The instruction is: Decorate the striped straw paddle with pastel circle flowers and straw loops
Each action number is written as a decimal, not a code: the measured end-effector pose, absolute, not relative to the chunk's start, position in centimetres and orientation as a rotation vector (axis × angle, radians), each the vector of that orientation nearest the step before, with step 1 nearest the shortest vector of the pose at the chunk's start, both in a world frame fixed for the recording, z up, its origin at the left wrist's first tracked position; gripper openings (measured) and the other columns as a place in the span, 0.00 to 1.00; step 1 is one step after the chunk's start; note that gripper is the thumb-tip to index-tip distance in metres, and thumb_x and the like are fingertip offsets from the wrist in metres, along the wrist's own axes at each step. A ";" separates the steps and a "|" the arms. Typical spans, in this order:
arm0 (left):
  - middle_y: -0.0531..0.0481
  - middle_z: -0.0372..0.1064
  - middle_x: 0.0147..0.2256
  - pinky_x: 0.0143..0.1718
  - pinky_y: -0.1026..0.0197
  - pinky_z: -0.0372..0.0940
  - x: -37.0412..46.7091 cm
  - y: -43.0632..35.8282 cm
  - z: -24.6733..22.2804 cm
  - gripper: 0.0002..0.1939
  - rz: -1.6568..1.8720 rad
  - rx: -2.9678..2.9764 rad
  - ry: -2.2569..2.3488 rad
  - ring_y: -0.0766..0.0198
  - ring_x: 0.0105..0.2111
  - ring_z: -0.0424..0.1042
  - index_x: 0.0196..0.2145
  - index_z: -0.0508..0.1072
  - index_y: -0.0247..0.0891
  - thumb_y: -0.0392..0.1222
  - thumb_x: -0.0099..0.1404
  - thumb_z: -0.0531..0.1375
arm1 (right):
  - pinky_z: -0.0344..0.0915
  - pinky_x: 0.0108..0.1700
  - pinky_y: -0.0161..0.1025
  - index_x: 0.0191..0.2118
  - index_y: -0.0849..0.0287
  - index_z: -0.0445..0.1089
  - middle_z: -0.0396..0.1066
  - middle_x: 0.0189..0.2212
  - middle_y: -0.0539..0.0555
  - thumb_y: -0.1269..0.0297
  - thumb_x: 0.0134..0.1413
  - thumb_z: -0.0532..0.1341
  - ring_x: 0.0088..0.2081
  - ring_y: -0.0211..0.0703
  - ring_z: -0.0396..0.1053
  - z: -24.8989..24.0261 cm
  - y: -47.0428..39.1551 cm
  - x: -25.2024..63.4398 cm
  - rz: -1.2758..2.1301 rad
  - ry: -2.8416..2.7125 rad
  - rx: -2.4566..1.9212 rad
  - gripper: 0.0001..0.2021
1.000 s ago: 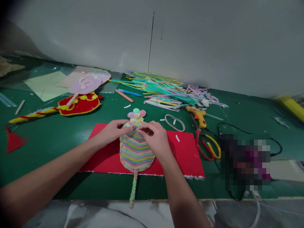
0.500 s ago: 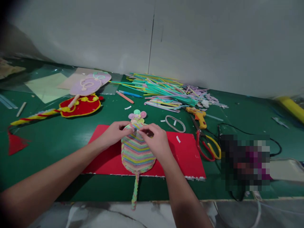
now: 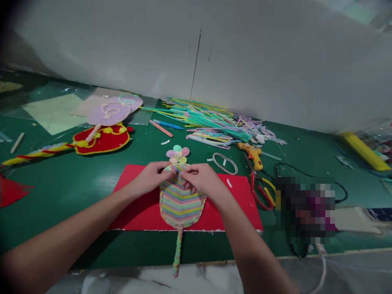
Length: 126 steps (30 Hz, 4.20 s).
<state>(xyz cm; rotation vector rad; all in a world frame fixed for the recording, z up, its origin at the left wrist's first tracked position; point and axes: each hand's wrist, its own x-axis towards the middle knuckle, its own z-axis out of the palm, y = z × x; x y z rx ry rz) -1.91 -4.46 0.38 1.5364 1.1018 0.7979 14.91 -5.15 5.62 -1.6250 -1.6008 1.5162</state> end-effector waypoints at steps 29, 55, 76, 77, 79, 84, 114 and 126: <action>0.54 0.64 0.24 0.27 0.67 0.56 -1.9 -4.5 0.2 0.14 0.796 1.542 1.082 0.67 0.26 0.61 0.29 0.71 0.33 0.46 0.55 0.53 | 0.61 0.20 0.28 0.27 0.63 0.71 0.71 0.23 0.54 0.61 0.49 0.59 0.22 0.32 0.65 5.7 -4.8 15.6 1.640 -1.645 -1.593 0.10; 0.55 0.60 0.23 0.25 0.68 0.53 -1.9 -4.5 -0.2 0.10 0.828 1.572 1.087 0.69 0.25 0.58 0.25 0.69 0.32 0.42 0.54 0.54 | 0.62 0.19 0.26 0.27 0.65 0.70 0.71 0.23 0.54 0.69 0.52 0.56 0.22 0.31 0.65 6.5 -4.7 14.5 1.586 -1.702 -1.762 0.08; 0.55 0.60 0.22 0.25 0.68 0.52 -2.0 -4.5 -0.1 0.08 0.824 1.615 1.109 0.69 0.25 0.58 0.23 0.68 0.33 0.41 0.53 0.53 | 0.65 0.21 0.27 0.26 0.64 0.67 0.70 0.23 0.53 0.70 0.52 0.55 0.24 0.33 0.68 5.8 -4.8 14.4 1.622 -1.678 -1.689 0.07; 0.55 0.60 0.23 0.25 0.68 0.52 -2.0 -4.5 -0.1 0.08 0.821 1.610 1.108 0.69 0.25 0.58 0.23 0.68 0.33 0.41 0.53 0.53 | 0.65 0.21 0.27 0.26 0.64 0.67 0.71 0.23 0.53 0.71 0.52 0.55 0.24 0.33 0.68 5.9 -4.8 14.3 1.624 -1.671 -1.690 0.07; 0.55 0.60 0.22 0.25 0.68 0.52 -2.0 -4.5 -0.1 0.09 0.818 1.604 1.105 0.69 0.25 0.58 0.23 0.68 0.33 0.41 0.53 0.53 | 0.65 0.21 0.27 0.26 0.64 0.67 0.71 0.23 0.54 0.71 0.51 0.55 0.24 0.33 0.68 6.1 -4.9 14.3 1.623 -1.656 -1.697 0.07; 0.55 0.62 0.23 0.26 0.67 0.54 -2.1 -4.5 0.1 0.13 0.807 1.601 1.083 0.68 0.25 0.59 0.27 0.71 0.33 0.45 0.55 0.52 | 0.65 0.22 0.27 0.26 0.64 0.68 0.71 0.23 0.54 0.71 0.51 0.56 0.25 0.33 0.68 6.5 -5.0 14.3 1.598 -1.651 -1.722 0.07; 0.55 0.60 0.22 0.25 0.68 0.52 -2.0 -4.7 -0.2 0.09 0.862 1.645 1.138 0.70 0.24 0.57 0.23 0.68 0.33 0.41 0.53 0.53 | 0.65 0.22 0.28 0.21 0.62 0.64 0.68 0.17 0.50 0.73 0.45 0.55 0.19 0.31 0.65 4.9 -5.1 13.8 1.540 -1.548 -1.679 0.06; 0.54 0.61 0.22 0.25 0.67 0.53 -2.0 -4.5 -0.3 0.10 0.857 1.633 1.127 0.69 0.25 0.59 0.23 0.69 0.33 0.41 0.53 0.53 | 0.68 0.28 0.30 0.23 0.62 0.65 0.68 0.18 0.50 0.70 0.46 0.56 0.21 0.32 0.67 5.2 -5.5 14.1 1.538 -1.508 -1.649 0.05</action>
